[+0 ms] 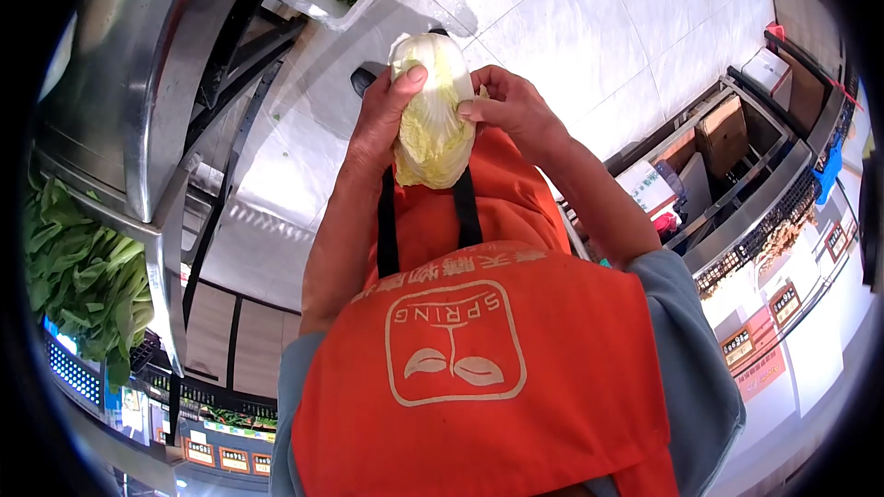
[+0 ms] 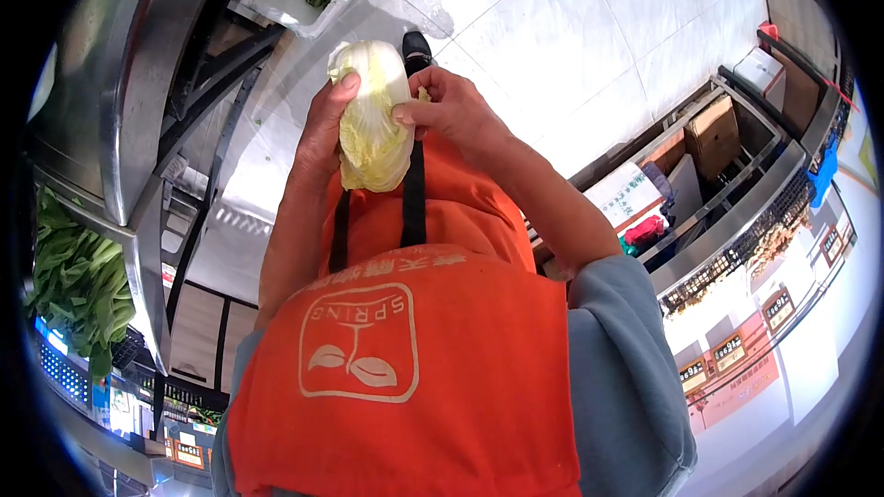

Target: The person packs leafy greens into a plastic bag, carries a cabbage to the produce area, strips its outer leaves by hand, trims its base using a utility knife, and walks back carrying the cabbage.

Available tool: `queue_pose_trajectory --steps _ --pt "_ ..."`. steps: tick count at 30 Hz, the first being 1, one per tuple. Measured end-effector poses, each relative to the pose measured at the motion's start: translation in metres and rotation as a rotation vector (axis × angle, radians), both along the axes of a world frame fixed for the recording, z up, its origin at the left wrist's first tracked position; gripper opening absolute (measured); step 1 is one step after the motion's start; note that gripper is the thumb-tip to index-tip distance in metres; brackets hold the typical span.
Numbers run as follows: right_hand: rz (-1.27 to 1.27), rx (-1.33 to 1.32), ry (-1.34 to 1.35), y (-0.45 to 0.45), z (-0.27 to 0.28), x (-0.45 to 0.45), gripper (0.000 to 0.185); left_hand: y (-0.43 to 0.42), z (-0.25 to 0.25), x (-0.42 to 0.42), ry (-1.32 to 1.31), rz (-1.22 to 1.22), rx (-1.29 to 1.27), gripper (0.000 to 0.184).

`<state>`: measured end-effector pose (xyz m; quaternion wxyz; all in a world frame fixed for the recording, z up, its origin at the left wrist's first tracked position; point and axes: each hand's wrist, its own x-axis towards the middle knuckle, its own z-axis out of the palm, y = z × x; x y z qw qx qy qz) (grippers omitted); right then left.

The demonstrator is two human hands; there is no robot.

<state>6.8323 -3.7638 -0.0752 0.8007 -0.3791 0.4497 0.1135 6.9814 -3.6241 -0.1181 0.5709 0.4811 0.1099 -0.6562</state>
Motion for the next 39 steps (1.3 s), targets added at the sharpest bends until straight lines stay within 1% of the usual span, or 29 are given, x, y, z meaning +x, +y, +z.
queue_pose_trajectory --steps 3,5,9,12,17,20,29,33,35,36,38,39 --pt "-0.01 0.078 0.029 -0.001 -0.002 -0.003 0.039 0.002 -0.005 -0.002 0.037 -0.015 -0.012 0.08" --pt "-0.091 0.074 0.045 0.001 0.003 -0.001 0.036 0.005 -0.009 -0.004 0.051 -0.02 -0.013 0.081" --pt "-0.163 0.069 0.073 0.005 0.011 0.001 0.033 0.004 -0.009 -0.006 -0.032 -0.07 -0.018 0.084" --pt "-0.108 0.107 0.077 0.003 0.008 -0.007 0.036 0.003 -0.003 -0.007 -0.039 -0.057 0.017 0.083" --pt "-0.107 0.139 0.099 -0.002 0.008 -0.011 0.034 -0.002 0.008 -0.011 -0.049 -0.048 0.006 0.08" --pt "-0.095 0.161 0.13 -0.008 0.014 -0.009 0.03 0.0 0.005 -0.013 -0.037 -0.081 0.034 0.078" --pt "-0.072 0.226 0.132 -0.017 0.028 0.0 0.029 -0.001 0.008 -0.01 0.073 -0.025 -0.094 0.08" --pt "-0.032 0.198 0.146 -0.02 0.03 0.002 0.026 -0.001 0.007 -0.009 0.075 -0.03 -0.084 0.079" --pt "-0.135 0.248 0.168 -0.02 0.036 0.007 0.025 -0.001 0.004 -0.007 0.087 -0.038 -0.084 0.08" --pt "-0.192 0.271 0.18 -0.021 0.04 0.011 0.025 -0.001 0.003 -0.006 0.041 -0.061 -0.066 0.08" --pt "-0.089 0.17 0.128 -0.037 0.039 0.009 0.025 0.0 0.005 -0.004 -0.045 -0.101 -0.027 0.08" --pt "0.018 0.085 0.174 -0.036 0.037 0.009 0.024 -0.003 0.003 -0.003 0.013 -0.054 -0.064 0.079"
